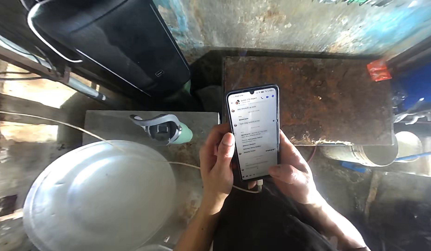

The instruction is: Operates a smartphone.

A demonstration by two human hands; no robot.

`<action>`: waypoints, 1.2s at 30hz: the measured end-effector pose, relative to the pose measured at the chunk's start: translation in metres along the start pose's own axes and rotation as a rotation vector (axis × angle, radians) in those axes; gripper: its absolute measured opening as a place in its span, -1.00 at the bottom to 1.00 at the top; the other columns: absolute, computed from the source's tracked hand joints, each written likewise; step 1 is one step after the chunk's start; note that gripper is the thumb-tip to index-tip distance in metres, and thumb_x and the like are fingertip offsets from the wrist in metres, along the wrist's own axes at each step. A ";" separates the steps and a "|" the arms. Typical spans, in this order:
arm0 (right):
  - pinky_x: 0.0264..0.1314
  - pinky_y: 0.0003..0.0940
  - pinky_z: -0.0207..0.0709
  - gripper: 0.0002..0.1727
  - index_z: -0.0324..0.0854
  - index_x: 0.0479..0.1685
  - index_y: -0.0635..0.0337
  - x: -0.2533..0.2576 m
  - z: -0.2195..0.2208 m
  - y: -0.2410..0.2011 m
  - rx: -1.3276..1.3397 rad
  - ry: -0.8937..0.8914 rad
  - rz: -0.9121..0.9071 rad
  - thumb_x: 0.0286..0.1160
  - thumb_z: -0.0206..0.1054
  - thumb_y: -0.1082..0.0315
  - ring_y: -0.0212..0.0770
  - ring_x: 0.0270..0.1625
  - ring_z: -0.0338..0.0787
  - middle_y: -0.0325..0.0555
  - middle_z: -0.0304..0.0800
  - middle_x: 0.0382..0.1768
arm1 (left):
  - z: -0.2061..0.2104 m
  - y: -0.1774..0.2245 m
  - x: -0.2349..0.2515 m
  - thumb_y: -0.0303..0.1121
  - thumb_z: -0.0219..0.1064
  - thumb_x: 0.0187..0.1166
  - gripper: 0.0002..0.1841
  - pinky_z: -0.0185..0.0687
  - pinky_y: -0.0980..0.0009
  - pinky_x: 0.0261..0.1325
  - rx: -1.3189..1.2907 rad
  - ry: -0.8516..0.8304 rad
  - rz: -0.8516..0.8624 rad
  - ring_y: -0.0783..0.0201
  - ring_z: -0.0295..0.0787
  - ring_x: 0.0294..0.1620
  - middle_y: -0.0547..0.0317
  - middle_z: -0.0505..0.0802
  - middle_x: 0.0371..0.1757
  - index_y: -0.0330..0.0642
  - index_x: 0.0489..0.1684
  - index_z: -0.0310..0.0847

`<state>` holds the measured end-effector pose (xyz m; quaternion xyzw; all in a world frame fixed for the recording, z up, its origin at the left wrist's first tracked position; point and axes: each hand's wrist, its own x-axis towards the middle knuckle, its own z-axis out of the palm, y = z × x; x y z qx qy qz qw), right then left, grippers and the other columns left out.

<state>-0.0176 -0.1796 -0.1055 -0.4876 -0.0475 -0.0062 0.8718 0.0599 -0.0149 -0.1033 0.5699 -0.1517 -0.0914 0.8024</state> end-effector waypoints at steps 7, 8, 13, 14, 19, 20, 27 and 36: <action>-0.04 -0.14 0.85 -0.34 0.23 0.65 0.10 0.000 0.000 0.000 0.006 0.000 -0.008 0.46 0.21 0.42 -0.16 0.09 0.85 -0.03 0.70 0.27 | 0.000 0.000 0.000 -0.16 -0.05 0.88 -0.66 0.85 0.41 -0.10 -0.013 -0.009 0.002 0.39 0.83 -0.14 0.22 0.81 -0.11 -0.10 0.22 0.60; -0.05 -0.14 0.85 -0.34 0.24 0.65 0.09 0.000 0.000 0.000 0.013 0.000 -0.011 0.47 0.22 0.42 -0.16 0.10 0.85 -0.03 0.70 0.28 | 0.000 0.000 0.000 -0.16 -0.04 0.88 -0.67 0.84 0.41 -0.09 -0.014 -0.006 0.001 0.39 0.82 -0.14 0.23 0.80 -0.11 -0.10 0.22 0.60; -0.05 -0.13 0.86 -0.36 0.25 0.63 0.11 0.000 0.001 0.000 0.011 0.002 -0.009 0.46 0.21 0.43 -0.17 0.09 0.85 -0.04 0.70 0.27 | 0.000 0.000 0.000 -0.15 -0.04 0.88 -0.67 0.85 0.40 -0.09 -0.016 -0.005 -0.006 0.39 0.83 -0.15 0.22 0.81 -0.12 -0.10 0.21 0.60; -0.06 -0.13 0.86 -0.36 0.25 0.63 0.11 0.000 0.001 0.000 0.020 0.000 -0.008 0.46 0.20 0.44 -0.15 0.08 0.86 -0.02 0.70 0.27 | 0.000 0.000 0.000 -0.16 -0.04 0.88 -0.66 0.86 0.39 -0.09 -0.019 -0.007 -0.006 0.37 0.84 -0.14 0.21 0.82 -0.11 -0.11 0.22 0.60; 0.00 -0.14 0.85 -0.35 0.27 0.64 0.06 0.000 0.001 0.002 0.009 0.006 -0.003 0.46 0.21 0.43 -0.16 0.12 0.85 -0.03 0.71 0.26 | 0.001 0.000 0.000 -0.15 -0.05 0.89 -0.65 0.85 0.39 -0.05 0.006 0.008 -0.005 0.39 0.83 -0.11 0.23 0.82 -0.08 -0.11 0.24 0.60; -0.04 -0.08 0.85 -0.33 0.26 0.66 0.07 0.000 0.000 0.004 0.030 0.005 0.003 0.46 0.21 0.43 -0.08 0.10 0.85 0.05 0.71 0.24 | 0.001 0.001 0.000 -0.16 -0.04 0.89 -0.66 0.85 0.39 -0.04 0.012 0.009 -0.004 0.39 0.83 -0.11 0.23 0.82 -0.09 -0.11 0.24 0.61; -0.06 -0.08 0.85 -0.33 0.24 0.66 0.08 0.000 0.000 0.003 0.027 0.001 0.006 0.45 0.18 0.46 -0.08 0.09 0.85 0.04 0.70 0.25 | 0.000 0.000 0.000 -0.15 -0.04 0.89 -0.66 0.86 0.40 -0.07 -0.006 -0.003 -0.002 0.39 0.84 -0.13 0.23 0.82 -0.10 -0.10 0.22 0.60; -0.09 -0.06 0.85 -0.32 0.22 0.69 0.05 0.000 0.000 0.006 0.048 -0.023 0.003 0.46 0.14 0.48 -0.03 0.07 0.85 0.10 0.70 0.23 | 0.001 0.001 -0.001 -0.16 -0.05 0.89 -0.66 0.86 0.40 -0.08 -0.005 0.001 -0.008 0.38 0.84 -0.14 0.22 0.82 -0.10 -0.11 0.24 0.59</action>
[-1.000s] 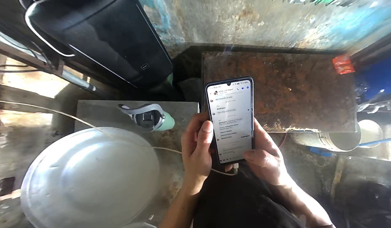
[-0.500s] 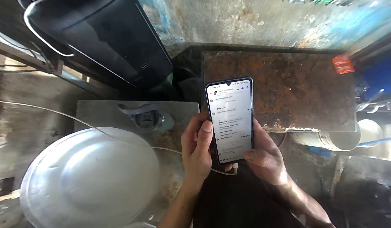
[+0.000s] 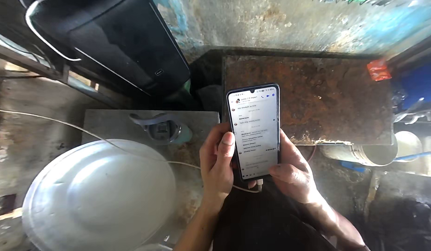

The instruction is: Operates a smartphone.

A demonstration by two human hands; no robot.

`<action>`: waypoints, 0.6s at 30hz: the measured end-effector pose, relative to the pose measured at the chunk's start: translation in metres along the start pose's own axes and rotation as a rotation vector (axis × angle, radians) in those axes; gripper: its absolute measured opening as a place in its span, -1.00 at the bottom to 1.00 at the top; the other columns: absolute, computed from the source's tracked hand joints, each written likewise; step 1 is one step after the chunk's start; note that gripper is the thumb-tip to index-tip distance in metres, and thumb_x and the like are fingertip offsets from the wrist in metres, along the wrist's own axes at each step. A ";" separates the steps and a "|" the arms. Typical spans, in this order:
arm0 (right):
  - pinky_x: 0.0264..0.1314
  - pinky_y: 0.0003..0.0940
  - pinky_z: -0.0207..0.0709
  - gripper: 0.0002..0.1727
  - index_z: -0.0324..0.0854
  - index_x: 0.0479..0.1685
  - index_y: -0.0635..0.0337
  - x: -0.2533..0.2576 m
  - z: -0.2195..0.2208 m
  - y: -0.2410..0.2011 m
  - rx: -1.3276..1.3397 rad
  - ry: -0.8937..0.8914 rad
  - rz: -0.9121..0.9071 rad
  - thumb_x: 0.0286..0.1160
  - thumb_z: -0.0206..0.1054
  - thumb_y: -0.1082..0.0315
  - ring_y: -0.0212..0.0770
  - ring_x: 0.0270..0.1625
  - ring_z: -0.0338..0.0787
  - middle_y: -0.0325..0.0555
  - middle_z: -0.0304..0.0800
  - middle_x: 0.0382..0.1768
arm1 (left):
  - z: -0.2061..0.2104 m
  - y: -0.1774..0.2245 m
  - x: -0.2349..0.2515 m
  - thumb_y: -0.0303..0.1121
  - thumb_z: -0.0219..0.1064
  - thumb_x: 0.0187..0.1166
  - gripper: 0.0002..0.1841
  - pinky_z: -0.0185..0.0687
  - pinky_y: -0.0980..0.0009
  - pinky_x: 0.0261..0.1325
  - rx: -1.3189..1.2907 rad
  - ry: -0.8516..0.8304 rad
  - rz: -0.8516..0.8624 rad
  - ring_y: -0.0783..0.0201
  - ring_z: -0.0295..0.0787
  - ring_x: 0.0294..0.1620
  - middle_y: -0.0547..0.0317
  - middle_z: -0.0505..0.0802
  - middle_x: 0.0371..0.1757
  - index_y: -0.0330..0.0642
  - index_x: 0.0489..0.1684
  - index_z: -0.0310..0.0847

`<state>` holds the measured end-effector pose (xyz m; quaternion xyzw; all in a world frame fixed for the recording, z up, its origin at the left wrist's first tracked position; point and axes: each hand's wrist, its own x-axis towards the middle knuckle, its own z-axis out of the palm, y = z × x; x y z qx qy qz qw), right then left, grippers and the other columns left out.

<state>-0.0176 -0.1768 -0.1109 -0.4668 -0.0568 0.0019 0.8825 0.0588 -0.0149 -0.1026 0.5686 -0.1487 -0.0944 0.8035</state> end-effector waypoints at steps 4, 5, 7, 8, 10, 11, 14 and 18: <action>-0.08 -0.04 0.86 -0.29 0.20 0.72 0.03 -0.001 0.000 0.000 0.011 0.009 0.002 0.46 0.16 0.49 -0.03 0.09 0.85 0.10 0.69 0.25 | 0.000 -0.001 0.000 -0.16 -0.02 0.88 -0.68 0.85 0.41 -0.08 -0.011 -0.004 0.004 0.40 0.83 -0.15 0.23 0.81 -0.11 -0.10 0.22 0.60; -0.08 -0.04 0.86 -0.29 0.20 0.71 0.04 -0.001 0.000 -0.001 0.011 0.010 0.005 0.45 0.15 0.50 -0.02 0.09 0.85 0.10 0.69 0.25 | 0.000 0.000 0.000 -0.15 -0.02 0.88 -0.67 0.85 0.41 -0.08 -0.011 -0.003 0.002 0.39 0.83 -0.14 0.23 0.82 -0.11 -0.10 0.22 0.60; -0.09 -0.04 0.86 -0.30 0.21 0.70 0.04 -0.002 0.001 -0.001 0.012 0.010 0.006 0.45 0.15 0.50 -0.01 0.09 0.85 0.11 0.70 0.25 | 0.001 0.000 0.000 -0.14 -0.02 0.88 -0.67 0.85 0.41 -0.06 -0.009 -0.002 0.007 0.39 0.83 -0.13 0.24 0.82 -0.10 -0.10 0.21 0.61; -0.09 -0.04 0.86 -0.30 0.21 0.70 0.03 -0.002 0.001 -0.001 0.010 0.008 0.006 0.45 0.15 0.50 -0.01 0.10 0.85 0.11 0.70 0.25 | 0.001 0.000 0.000 -0.14 -0.02 0.88 -0.67 0.85 0.41 -0.07 -0.008 -0.003 0.012 0.40 0.83 -0.13 0.24 0.82 -0.10 -0.09 0.21 0.61; -0.10 -0.04 0.86 -0.30 0.21 0.70 0.04 -0.001 0.001 -0.001 0.009 0.005 0.007 0.44 0.16 0.49 -0.01 0.10 0.85 0.11 0.69 0.24 | 0.000 0.000 0.000 -0.14 -0.02 0.88 -0.67 0.85 0.42 -0.08 -0.003 -0.004 0.019 0.40 0.83 -0.14 0.24 0.81 -0.11 -0.10 0.21 0.60; -0.09 -0.04 0.86 -0.30 0.21 0.69 0.05 -0.001 0.001 -0.001 0.008 0.004 0.006 0.44 0.16 0.49 -0.02 0.10 0.85 0.11 0.70 0.24 | 0.000 0.000 0.000 -0.14 -0.02 0.88 -0.67 0.85 0.42 -0.10 0.000 -0.003 0.019 0.40 0.83 -0.16 0.23 0.82 -0.12 -0.10 0.22 0.60; -0.08 -0.03 0.86 -0.29 0.20 0.71 0.04 -0.002 0.001 -0.002 0.004 0.004 0.009 0.45 0.14 0.50 -0.01 0.08 0.85 0.12 0.70 0.22 | -0.001 -0.001 0.000 -0.17 -0.04 0.88 -0.67 0.85 0.40 -0.08 0.004 -0.004 0.018 0.40 0.83 -0.14 0.24 0.82 -0.11 -0.10 0.23 0.60; -0.09 -0.05 0.85 -0.31 0.22 0.70 0.04 0.000 0.002 -0.002 0.006 0.001 0.001 0.45 0.14 0.51 -0.03 0.08 0.85 0.11 0.70 0.22 | -0.001 0.000 0.000 -0.16 -0.04 0.88 -0.67 0.83 0.43 -0.13 0.015 0.001 0.012 0.41 0.82 -0.17 0.25 0.81 -0.13 -0.09 0.23 0.60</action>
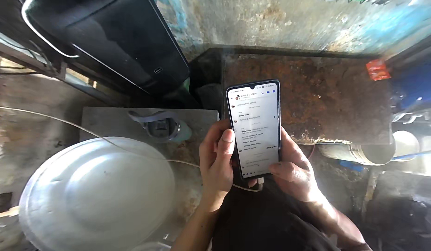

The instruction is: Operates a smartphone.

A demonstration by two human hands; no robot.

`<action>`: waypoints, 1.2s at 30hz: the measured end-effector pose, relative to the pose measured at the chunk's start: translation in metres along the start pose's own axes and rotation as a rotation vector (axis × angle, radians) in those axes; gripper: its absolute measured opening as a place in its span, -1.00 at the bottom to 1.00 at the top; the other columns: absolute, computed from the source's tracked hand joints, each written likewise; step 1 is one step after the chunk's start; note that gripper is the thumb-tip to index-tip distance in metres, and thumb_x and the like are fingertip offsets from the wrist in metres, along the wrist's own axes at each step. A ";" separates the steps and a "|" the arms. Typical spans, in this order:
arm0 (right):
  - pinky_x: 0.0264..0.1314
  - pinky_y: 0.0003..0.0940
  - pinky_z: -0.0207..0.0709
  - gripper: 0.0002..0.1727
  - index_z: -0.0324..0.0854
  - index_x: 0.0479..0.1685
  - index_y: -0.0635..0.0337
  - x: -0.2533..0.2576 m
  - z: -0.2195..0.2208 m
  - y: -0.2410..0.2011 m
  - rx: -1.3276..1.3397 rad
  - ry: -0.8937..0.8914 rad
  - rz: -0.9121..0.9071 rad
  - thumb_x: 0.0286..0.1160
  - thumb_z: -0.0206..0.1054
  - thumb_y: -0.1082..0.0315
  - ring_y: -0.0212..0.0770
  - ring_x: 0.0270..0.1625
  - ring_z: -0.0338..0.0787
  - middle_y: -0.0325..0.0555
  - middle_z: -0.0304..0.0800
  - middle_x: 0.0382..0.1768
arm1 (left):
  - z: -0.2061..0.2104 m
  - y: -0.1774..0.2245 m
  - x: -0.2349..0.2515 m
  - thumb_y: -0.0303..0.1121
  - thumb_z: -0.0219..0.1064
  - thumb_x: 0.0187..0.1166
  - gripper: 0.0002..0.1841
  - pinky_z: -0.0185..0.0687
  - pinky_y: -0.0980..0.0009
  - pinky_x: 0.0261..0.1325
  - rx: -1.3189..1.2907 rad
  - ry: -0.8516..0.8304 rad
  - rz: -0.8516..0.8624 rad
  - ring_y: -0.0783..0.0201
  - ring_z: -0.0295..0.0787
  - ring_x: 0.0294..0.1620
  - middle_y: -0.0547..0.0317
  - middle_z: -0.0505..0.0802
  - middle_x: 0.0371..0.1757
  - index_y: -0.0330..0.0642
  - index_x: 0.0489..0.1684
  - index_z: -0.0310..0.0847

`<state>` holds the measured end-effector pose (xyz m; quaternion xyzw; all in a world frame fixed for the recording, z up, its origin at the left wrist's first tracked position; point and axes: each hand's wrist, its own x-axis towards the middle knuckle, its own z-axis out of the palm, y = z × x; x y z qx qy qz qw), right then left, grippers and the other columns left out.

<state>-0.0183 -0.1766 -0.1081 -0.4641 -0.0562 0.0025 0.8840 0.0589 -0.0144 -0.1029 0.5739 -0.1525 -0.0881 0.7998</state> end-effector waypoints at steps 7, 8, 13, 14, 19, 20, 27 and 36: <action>-0.09 -0.03 0.86 -0.32 0.22 0.69 0.04 0.001 0.000 -0.001 0.013 -0.007 0.003 0.47 0.13 0.51 -0.01 0.09 0.85 0.12 0.70 0.23 | 0.001 0.002 0.002 -0.15 -0.05 0.89 -0.66 0.85 0.44 -0.13 -0.015 -0.006 0.001 0.41 0.83 -0.16 0.25 0.82 -0.12 -0.10 0.22 0.59; -0.09 -0.03 0.87 -0.32 0.23 0.70 0.04 0.001 0.000 0.000 0.014 -0.005 0.000 0.47 0.13 0.52 -0.01 0.10 0.85 0.11 0.70 0.23 | 0.001 0.001 0.002 -0.14 -0.05 0.89 -0.66 0.84 0.45 -0.12 -0.018 -0.006 0.002 0.42 0.83 -0.16 0.26 0.81 -0.12 -0.09 0.22 0.59; -0.11 -0.02 0.88 -0.30 0.22 0.70 0.01 0.000 0.001 -0.001 -0.005 0.019 0.026 0.46 0.17 0.49 -0.03 0.09 0.87 0.06 0.72 0.24 | 0.002 0.001 0.001 -0.17 -0.06 0.90 -0.66 0.85 0.41 -0.08 -0.025 0.009 -0.010 0.39 0.83 -0.14 0.22 0.81 -0.11 -0.12 0.20 0.58; -0.12 -0.02 0.88 -0.30 0.22 0.70 0.01 0.000 0.000 -0.001 -0.008 0.018 0.026 0.46 0.17 0.49 -0.03 0.08 0.87 0.07 0.72 0.23 | 0.002 0.001 0.000 -0.17 -0.07 0.90 -0.66 0.85 0.41 -0.08 -0.023 0.013 -0.011 0.39 0.83 -0.15 0.23 0.82 -0.11 -0.12 0.20 0.58; -0.17 -0.01 0.88 -0.32 0.25 0.64 0.06 0.002 0.002 -0.001 -0.023 0.031 0.034 0.40 0.11 0.58 0.01 0.01 0.88 0.13 0.73 0.16 | 0.002 0.002 0.001 -0.18 -0.07 0.90 -0.66 0.86 0.40 -0.08 -0.018 0.009 -0.011 0.38 0.84 -0.14 0.21 0.82 -0.10 -0.14 0.23 0.58; -0.18 -0.01 0.88 -0.31 0.25 0.64 0.06 0.002 0.003 -0.001 -0.032 0.035 0.034 0.39 0.10 0.60 0.01 -0.01 0.89 0.13 0.73 0.15 | 0.002 0.002 0.001 -0.18 -0.08 0.90 -0.66 0.86 0.40 -0.11 -0.016 0.009 -0.011 0.37 0.84 -0.16 0.20 0.81 -0.12 -0.14 0.22 0.57; -0.23 -0.01 0.86 -0.35 0.25 0.67 0.06 0.003 0.004 -0.002 -0.043 0.072 0.055 0.50 0.05 0.58 0.03 -0.05 0.88 0.15 0.74 0.12 | 0.001 0.002 0.002 -0.19 -0.09 0.90 -0.66 0.85 0.41 -0.12 -0.002 0.003 -0.017 0.39 0.83 -0.16 0.22 0.81 -0.13 -0.13 0.21 0.57; -0.19 -0.05 0.86 -0.36 0.24 0.64 0.05 0.004 0.002 -0.002 -0.001 0.027 0.050 0.47 0.09 0.53 -0.02 -0.03 0.87 0.13 0.73 0.14 | 0.002 0.004 0.002 -0.16 -0.08 0.90 -0.66 0.85 0.42 -0.14 0.001 0.005 -0.017 0.39 0.83 -0.18 0.22 0.80 -0.15 -0.13 0.20 0.57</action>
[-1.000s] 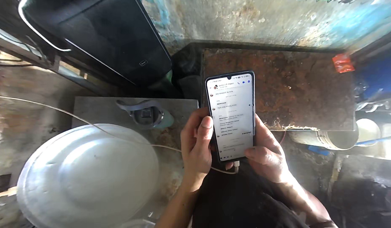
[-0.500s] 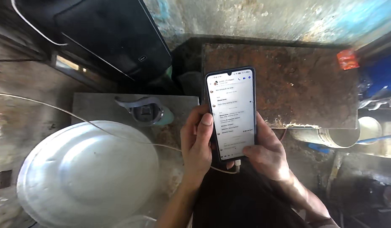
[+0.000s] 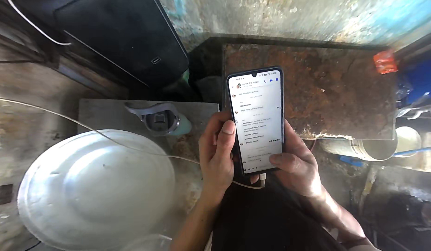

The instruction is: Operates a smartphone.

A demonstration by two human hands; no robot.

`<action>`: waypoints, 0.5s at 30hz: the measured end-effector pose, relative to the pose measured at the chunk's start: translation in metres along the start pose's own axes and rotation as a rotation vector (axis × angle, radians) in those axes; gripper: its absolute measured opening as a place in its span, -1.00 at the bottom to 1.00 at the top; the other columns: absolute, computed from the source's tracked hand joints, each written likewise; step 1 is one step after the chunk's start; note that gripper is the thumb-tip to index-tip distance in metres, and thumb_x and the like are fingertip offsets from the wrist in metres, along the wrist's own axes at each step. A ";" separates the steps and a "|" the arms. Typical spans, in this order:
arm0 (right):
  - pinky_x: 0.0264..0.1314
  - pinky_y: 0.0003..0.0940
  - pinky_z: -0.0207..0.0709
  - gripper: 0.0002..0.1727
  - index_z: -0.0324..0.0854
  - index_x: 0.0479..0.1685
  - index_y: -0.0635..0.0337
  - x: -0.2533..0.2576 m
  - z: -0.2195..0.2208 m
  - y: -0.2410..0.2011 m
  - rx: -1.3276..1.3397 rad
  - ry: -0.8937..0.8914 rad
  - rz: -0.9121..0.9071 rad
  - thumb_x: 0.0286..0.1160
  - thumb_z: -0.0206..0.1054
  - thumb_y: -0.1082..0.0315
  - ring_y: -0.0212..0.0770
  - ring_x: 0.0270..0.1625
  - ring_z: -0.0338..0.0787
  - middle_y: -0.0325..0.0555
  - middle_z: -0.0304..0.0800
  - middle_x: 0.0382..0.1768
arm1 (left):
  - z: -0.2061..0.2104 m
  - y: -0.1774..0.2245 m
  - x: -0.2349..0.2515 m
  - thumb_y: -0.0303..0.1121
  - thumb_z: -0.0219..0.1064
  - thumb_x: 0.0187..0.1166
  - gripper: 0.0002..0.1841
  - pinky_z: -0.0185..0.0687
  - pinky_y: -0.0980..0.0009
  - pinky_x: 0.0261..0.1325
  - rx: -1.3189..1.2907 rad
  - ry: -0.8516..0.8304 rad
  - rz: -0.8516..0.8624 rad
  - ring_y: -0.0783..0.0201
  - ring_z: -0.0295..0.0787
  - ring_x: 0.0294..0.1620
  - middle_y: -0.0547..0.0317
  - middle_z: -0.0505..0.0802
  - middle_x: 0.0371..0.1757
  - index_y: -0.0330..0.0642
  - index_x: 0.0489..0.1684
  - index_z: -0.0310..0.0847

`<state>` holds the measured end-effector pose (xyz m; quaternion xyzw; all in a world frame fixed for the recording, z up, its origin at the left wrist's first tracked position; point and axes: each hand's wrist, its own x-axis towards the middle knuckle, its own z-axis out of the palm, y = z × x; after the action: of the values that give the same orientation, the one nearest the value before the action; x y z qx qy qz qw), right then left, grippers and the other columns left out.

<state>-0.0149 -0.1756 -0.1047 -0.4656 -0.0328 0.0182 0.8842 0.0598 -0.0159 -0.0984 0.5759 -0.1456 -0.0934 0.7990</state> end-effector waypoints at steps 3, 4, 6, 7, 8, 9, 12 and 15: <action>-0.18 -0.04 0.86 -0.34 0.23 0.65 0.05 0.000 0.000 -0.001 0.018 -0.010 0.003 0.45 0.10 0.55 -0.01 -0.03 0.88 0.13 0.73 0.13 | 0.000 0.000 0.000 -0.16 -0.08 0.90 -0.66 0.84 0.44 -0.14 0.006 0.003 0.003 0.40 0.83 -0.19 0.22 0.80 -0.15 -0.12 0.19 0.57; -0.18 -0.05 0.86 -0.34 0.23 0.64 0.06 0.000 0.000 -0.001 0.021 -0.014 -0.001 0.44 0.10 0.56 -0.02 -0.03 0.87 0.12 0.73 0.12 | 0.000 0.000 0.001 -0.17 -0.09 0.90 -0.66 0.84 0.43 -0.14 0.002 -0.001 0.007 0.39 0.83 -0.19 0.22 0.79 -0.15 -0.13 0.19 0.56; -0.16 -0.06 0.86 -0.33 0.23 0.64 0.05 0.000 0.000 -0.001 0.018 -0.013 -0.004 0.44 0.12 0.56 -0.03 -0.03 0.87 0.11 0.73 0.13 | 0.000 0.000 0.001 -0.18 -0.10 0.90 -0.66 0.85 0.42 -0.14 -0.008 -0.007 0.012 0.38 0.83 -0.19 0.20 0.79 -0.16 -0.14 0.18 0.56; -0.15 -0.06 0.86 -0.33 0.23 0.66 0.05 -0.001 -0.001 -0.001 0.015 -0.012 -0.004 0.45 0.13 0.55 -0.04 -0.02 0.87 0.10 0.73 0.14 | 0.000 0.000 0.001 -0.18 -0.10 0.90 -0.66 0.85 0.41 -0.13 -0.014 -0.009 0.014 0.38 0.83 -0.18 0.20 0.79 -0.16 -0.15 0.18 0.56; -0.15 -0.07 0.86 -0.32 0.23 0.66 0.04 -0.001 -0.001 -0.001 0.010 -0.011 -0.003 0.45 0.13 0.54 -0.04 -0.02 0.87 0.10 0.73 0.14 | 0.001 -0.001 0.001 -0.19 -0.10 0.90 -0.66 0.85 0.42 -0.13 -0.018 -0.009 0.015 0.38 0.83 -0.18 0.20 0.79 -0.15 -0.15 0.18 0.56; -0.15 -0.07 0.86 -0.32 0.22 0.67 0.04 -0.001 -0.001 0.000 0.007 -0.011 -0.001 0.45 0.13 0.53 -0.04 -0.02 0.87 0.10 0.73 0.15 | 0.001 -0.001 0.001 -0.19 -0.10 0.90 -0.66 0.85 0.42 -0.13 -0.019 -0.007 0.013 0.38 0.83 -0.18 0.20 0.79 -0.16 -0.15 0.17 0.56; -0.18 -0.05 0.87 -0.32 0.22 0.65 0.04 0.000 -0.001 0.000 0.010 -0.012 -0.002 0.44 0.14 0.54 -0.02 -0.02 0.88 0.11 0.73 0.14 | 0.000 -0.001 0.001 -0.18 -0.09 0.90 -0.66 0.84 0.43 -0.14 -0.017 -0.002 0.008 0.40 0.82 -0.19 0.21 0.79 -0.16 -0.14 0.18 0.57; -0.19 -0.04 0.87 -0.31 0.21 0.67 0.04 0.000 -0.001 0.000 0.019 -0.019 -0.001 0.44 0.13 0.55 0.00 -0.02 0.87 0.12 0.72 0.15 | 0.000 0.000 0.001 -0.17 -0.09 0.90 -0.66 0.84 0.43 -0.15 -0.019 -0.001 0.002 0.39 0.82 -0.19 0.21 0.79 -0.16 -0.13 0.18 0.57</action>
<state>-0.0152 -0.1763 -0.1051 -0.4570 -0.0413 0.0226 0.8882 0.0606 -0.0165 -0.0985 0.5680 -0.1455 -0.0944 0.8045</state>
